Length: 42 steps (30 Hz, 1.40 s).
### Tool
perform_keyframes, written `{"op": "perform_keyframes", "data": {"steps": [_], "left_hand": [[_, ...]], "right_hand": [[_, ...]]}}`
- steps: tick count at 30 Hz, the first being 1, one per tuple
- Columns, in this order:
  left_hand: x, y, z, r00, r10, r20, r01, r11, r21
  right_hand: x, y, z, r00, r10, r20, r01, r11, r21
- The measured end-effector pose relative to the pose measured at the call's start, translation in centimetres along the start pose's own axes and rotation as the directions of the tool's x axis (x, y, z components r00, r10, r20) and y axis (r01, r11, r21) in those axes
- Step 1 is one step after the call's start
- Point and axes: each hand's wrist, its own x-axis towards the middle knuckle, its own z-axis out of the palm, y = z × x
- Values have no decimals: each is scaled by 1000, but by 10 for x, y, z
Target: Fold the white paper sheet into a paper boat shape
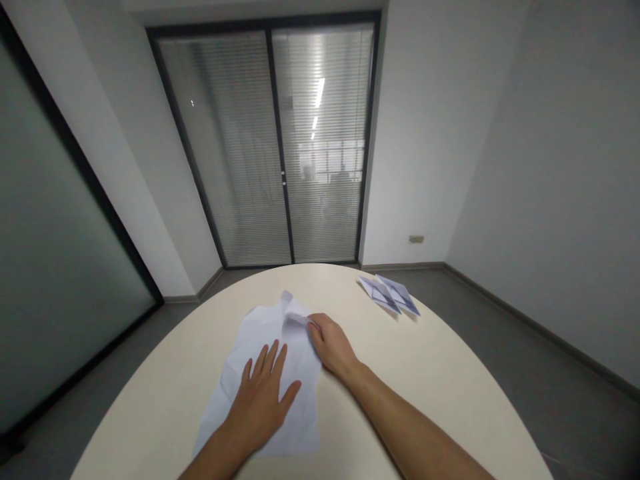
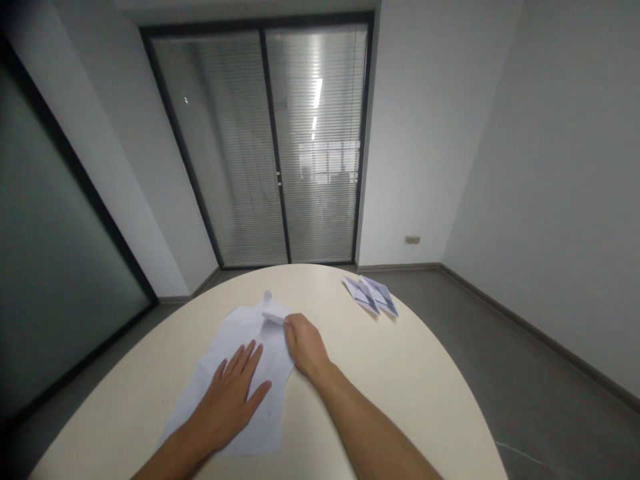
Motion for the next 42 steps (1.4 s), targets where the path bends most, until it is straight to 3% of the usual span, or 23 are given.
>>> {"op": "perform_keyframes", "data": {"steps": [2, 5, 8, 11, 16, 19, 25, 29, 32, 33, 38, 42], "left_hand": [[1, -2, 5, 998, 20, -61, -20, 1000, -10], [3, -2, 11, 990, 21, -140, -22, 1000, -5], [3, 0, 12, 995, -8, -102, 8, 1000, -3], [1, 5, 9, 999, -48, -4, 48, 999, 5], [-4, 18, 1, 992, -93, 88, 90, 995, 39], [-8, 25, -3, 988, -100, 118, 95, 994, 52], [-9, 27, 0, 991, -52, 122, 48, 998, 35], [-6, 21, 7, 995, -14, 100, 14, 1000, -3], [-5, 16, 12, 998, 1, 67, 3, 999, -54], [-4, 14, 13, 999, 5, 49, -2, 998, -68], [-2, 5, 15, 999, 12, 32, -9, 996, -87], [3, -3, 16, 1000, 17, 8, -16, 998, -58]], "right_hand": [[1, 0, 0, 998, -49, -38, 55, 987, 153], [0, 0, 1, 995, -53, 85, 29, 965, 261], [-1, -2, 4, 967, -73, 243, 40, 990, 137], [0, -3, 8, 950, -87, 299, 103, 994, -38], [9, 1, 17, 974, 54, 219, 13, 956, -293], [16, 5, 20, 983, 124, 136, -69, 934, -350], [23, 16, 24, 975, 209, 71, -180, 940, -289], [24, 22, 24, 987, 158, -1, -155, 965, -213], [28, 26, 3, 995, 93, -45, -102, 949, -298], [31, 28, -9, 990, 117, -83, -139, 921, -365], [34, 47, -83, 923, 282, -262, -385, 646, -659], [19, 64, -116, 853, 428, -297, -496, 495, -714]]}}
